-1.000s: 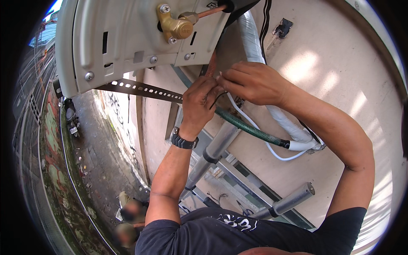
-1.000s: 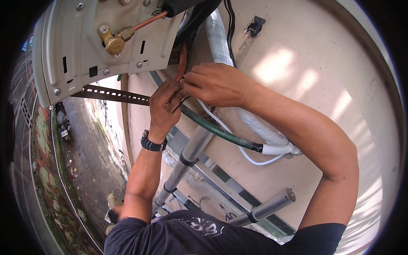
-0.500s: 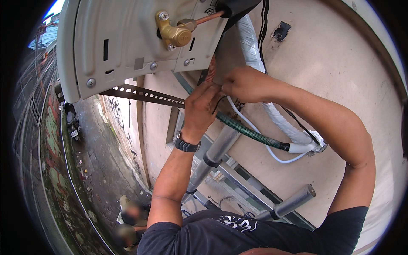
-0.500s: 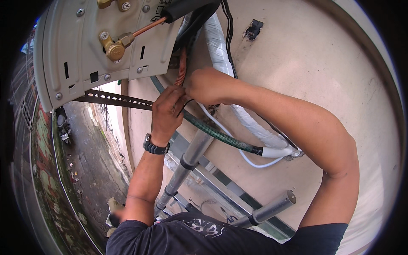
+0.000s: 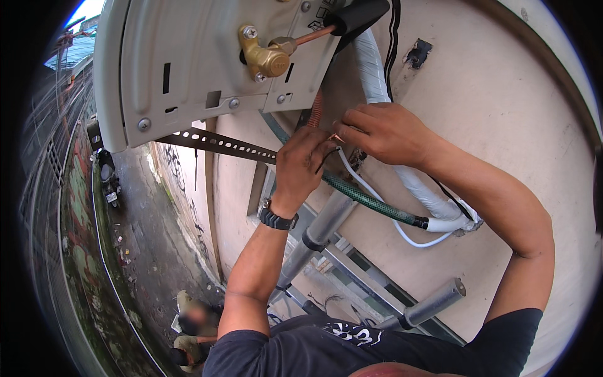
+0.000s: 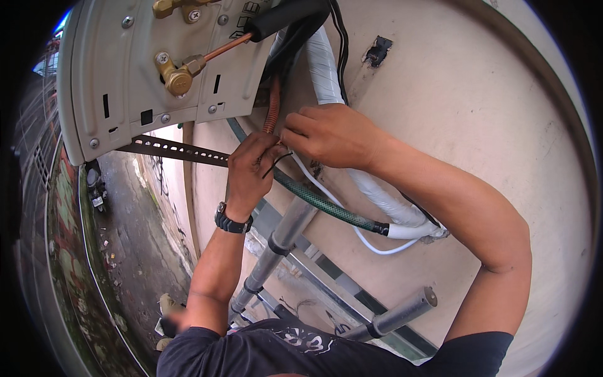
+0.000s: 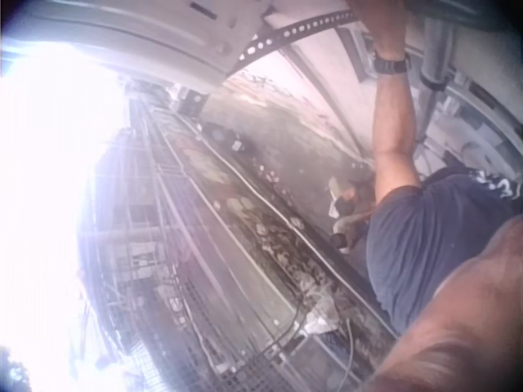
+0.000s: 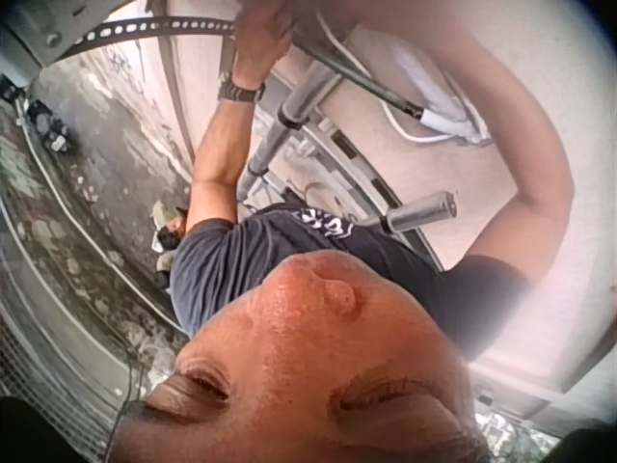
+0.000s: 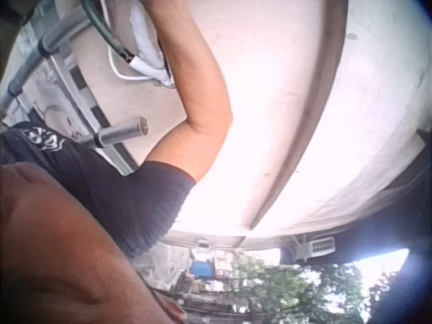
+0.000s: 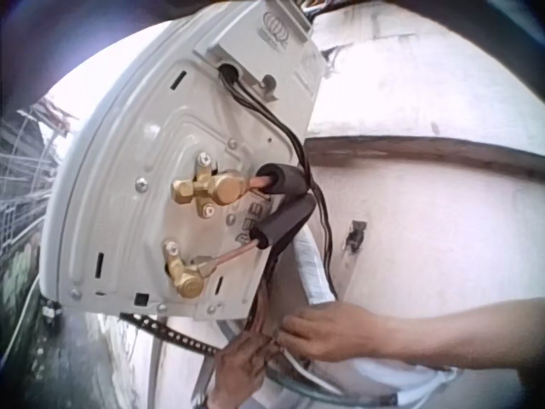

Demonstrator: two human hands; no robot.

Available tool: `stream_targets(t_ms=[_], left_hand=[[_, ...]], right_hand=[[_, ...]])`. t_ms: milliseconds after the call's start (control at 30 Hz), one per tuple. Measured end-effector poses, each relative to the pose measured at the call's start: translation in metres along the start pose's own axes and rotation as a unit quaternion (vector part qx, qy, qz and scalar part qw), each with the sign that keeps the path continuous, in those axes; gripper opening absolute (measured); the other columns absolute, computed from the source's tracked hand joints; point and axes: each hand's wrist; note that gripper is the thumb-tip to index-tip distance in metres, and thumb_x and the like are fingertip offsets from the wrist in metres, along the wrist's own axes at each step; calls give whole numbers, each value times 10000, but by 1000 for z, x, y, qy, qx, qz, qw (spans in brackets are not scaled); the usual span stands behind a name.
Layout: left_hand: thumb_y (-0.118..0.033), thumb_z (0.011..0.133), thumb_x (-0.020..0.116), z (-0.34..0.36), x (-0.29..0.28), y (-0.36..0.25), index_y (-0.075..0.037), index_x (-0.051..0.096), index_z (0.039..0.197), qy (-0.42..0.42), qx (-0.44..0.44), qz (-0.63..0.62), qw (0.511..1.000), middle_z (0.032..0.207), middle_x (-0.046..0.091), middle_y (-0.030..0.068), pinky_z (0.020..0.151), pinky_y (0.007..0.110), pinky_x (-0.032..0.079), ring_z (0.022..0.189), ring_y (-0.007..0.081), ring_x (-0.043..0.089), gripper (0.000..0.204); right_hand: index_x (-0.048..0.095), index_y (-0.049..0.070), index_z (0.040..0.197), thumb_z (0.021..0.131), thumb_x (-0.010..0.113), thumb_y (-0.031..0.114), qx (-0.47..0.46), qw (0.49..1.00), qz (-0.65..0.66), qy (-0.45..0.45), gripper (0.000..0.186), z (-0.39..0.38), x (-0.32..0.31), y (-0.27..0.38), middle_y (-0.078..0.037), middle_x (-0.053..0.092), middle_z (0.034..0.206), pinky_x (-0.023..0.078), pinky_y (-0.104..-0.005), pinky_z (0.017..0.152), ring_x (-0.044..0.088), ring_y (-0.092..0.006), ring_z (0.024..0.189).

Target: The person works on the external wiring and components of an air conditioning unit while on a ladder, using pliers to cut and strip wires, and scissors to trim insulation.

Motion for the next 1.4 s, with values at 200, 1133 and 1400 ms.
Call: stream_targets(t_ms=[200,1133,1400], left_hand=[[-2,922,734,2,0,-1,-11,726,1019,-3,4,-1,1000,969,710,135,751,406,550,868,343,699,98],[17,905,737,5,-4,0,-12,727,1016,-1,3,-16,1000,957,695,139,751,408,543,854,344,692,115],[74,923,681,2,1,0,0,729,1043,-3,14,3,1000,945,706,127,749,355,554,851,303,711,149]], right_hand=[[688,51,1044,907,700,180,49,995,52,72,189,9,2,2,-104,668,931,562,-408,679,696,-274,833],[679,36,1081,881,709,167,-11,999,31,24,241,11,4,-5,-73,590,868,542,-384,664,654,-260,779],[655,-10,1107,914,701,170,326,901,226,173,268,18,-9,5,-165,714,858,583,-447,700,726,-371,771]])
Point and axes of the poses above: each hand's wrist, its own z-axis towards the middle knuckle, its own x-axis out of the palm, y = z × x
